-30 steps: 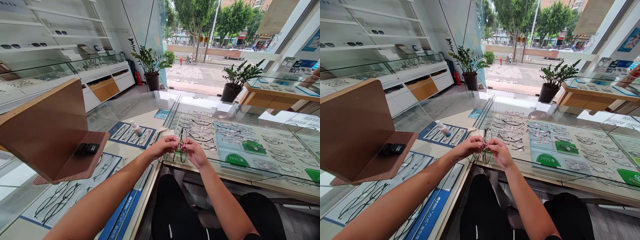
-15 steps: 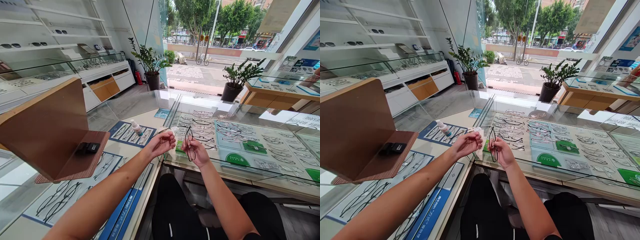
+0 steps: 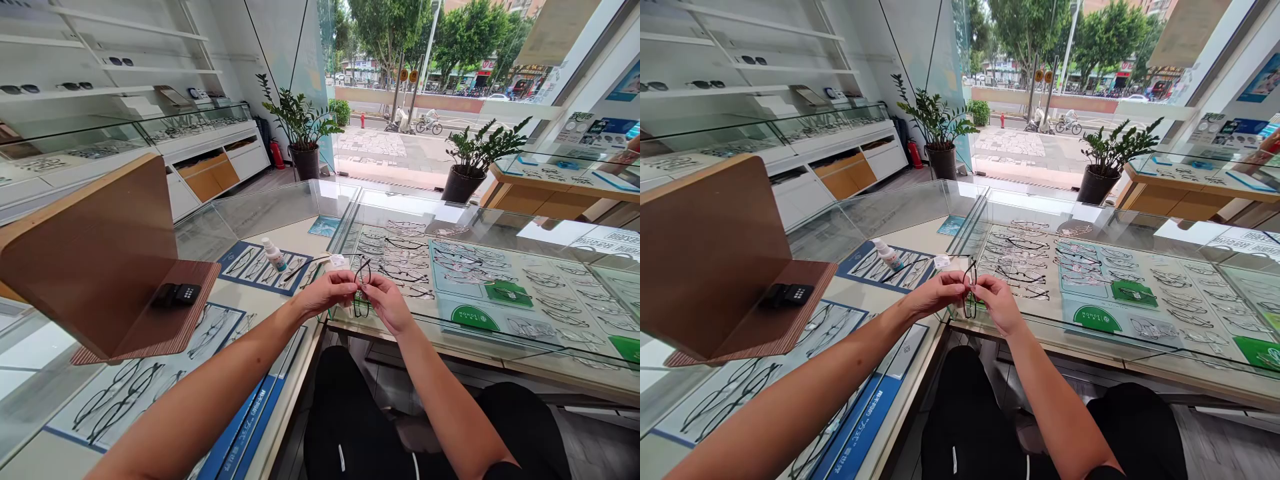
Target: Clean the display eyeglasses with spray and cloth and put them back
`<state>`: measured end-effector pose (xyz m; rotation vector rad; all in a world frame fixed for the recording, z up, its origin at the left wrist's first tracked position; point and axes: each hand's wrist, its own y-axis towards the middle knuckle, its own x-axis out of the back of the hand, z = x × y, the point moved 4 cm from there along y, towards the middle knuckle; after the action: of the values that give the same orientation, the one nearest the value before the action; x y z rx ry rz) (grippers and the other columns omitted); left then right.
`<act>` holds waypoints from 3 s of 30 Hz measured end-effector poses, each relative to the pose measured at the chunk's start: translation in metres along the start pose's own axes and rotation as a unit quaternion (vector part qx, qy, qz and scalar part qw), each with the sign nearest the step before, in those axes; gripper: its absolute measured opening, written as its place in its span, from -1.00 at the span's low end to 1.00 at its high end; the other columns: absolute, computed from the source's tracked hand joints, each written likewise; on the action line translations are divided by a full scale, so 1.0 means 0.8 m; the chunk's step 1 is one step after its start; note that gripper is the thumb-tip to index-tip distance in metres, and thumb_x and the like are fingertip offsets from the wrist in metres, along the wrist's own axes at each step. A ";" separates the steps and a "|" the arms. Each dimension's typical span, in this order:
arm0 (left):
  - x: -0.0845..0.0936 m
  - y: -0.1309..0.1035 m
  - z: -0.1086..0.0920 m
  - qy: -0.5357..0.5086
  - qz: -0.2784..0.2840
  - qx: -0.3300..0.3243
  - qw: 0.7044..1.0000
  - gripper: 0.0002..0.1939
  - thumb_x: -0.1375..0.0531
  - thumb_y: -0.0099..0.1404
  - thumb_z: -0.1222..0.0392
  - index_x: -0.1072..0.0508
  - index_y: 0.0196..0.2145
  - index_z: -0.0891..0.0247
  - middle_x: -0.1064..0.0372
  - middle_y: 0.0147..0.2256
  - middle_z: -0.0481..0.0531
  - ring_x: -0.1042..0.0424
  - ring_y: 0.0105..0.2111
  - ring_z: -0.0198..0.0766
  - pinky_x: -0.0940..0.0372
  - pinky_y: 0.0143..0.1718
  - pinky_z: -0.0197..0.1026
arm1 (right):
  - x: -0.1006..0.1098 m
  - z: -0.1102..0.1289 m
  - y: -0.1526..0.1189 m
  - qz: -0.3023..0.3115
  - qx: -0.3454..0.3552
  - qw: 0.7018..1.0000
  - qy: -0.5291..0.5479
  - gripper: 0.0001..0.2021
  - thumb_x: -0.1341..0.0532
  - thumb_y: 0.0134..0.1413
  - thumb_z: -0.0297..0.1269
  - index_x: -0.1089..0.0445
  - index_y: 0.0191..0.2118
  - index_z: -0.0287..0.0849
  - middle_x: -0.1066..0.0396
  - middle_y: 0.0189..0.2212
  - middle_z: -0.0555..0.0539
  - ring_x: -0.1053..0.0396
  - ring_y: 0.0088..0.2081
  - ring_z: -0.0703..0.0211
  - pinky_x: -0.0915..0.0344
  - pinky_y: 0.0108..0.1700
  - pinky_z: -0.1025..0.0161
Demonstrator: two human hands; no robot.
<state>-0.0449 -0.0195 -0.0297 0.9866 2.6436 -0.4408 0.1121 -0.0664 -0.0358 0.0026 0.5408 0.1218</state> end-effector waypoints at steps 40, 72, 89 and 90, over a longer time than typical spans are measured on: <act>-0.004 -0.048 -0.051 0.395 -0.438 -0.369 0.718 -0.55 -0.30 0.31 0.11 -0.35 0.12 0.15 -0.33 -0.01 0.17 -0.39 0.01 -0.01 -0.29 0.11 0.03 | 0.023 0.002 -0.002 -0.028 0.007 0.986 0.166 -0.87 -0.48 0.08 -0.25 -0.55 -0.27 -0.03 -0.47 -0.26 -0.02 -0.30 -0.31 0.17 -0.29 -0.22 0.15; 0.139 -0.040 -0.071 0.396 -0.545 -0.180 0.717 -0.69 -0.24 0.40 -0.13 -0.35 -0.22 0.15 -0.43 -0.41 -0.02 -0.42 -0.40 -0.12 -0.23 -0.27 -0.14 | 0.017 0.013 -0.004 -0.014 0.004 0.981 0.192 -0.78 -0.60 -0.03 -0.23 -0.60 -0.29 -0.03 -0.46 -0.32 0.06 -0.35 -0.32 0.28 -0.35 -0.24 0.27; -0.111 -0.081 -0.103 -0.076 0.065 -0.133 0.986 -0.43 -0.25 0.35 -0.45 -0.31 -0.19 0.13 -0.23 -0.48 -0.12 -0.18 -0.56 -0.35 -0.09 -0.65 -0.41 | 0.004 0.152 -0.146 -0.062 0.206 0.974 -0.071 -0.91 -0.49 0.21 -0.14 -0.68 -0.24 0.02 -0.58 -0.18 -0.07 -0.53 0.03 0.00 -0.40 0.19 0.00; -0.118 -0.085 -0.101 -0.085 0.093 -0.117 0.985 -0.41 -0.22 0.36 -0.48 -0.32 -0.23 0.15 -0.22 -0.50 -0.12 -0.14 -0.60 -0.37 -0.03 -0.68 -0.43 | 0.003 0.150 -0.150 -0.067 0.204 0.974 -0.067 -0.90 -0.49 0.20 -0.13 -0.68 -0.23 0.02 -0.58 -0.20 -0.06 -0.54 0.00 0.01 -0.42 0.17 0.01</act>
<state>-0.0345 -0.0932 0.0912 1.0557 2.3604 -0.1599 0.1897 -0.1814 0.0618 0.3725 0.4210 -0.1230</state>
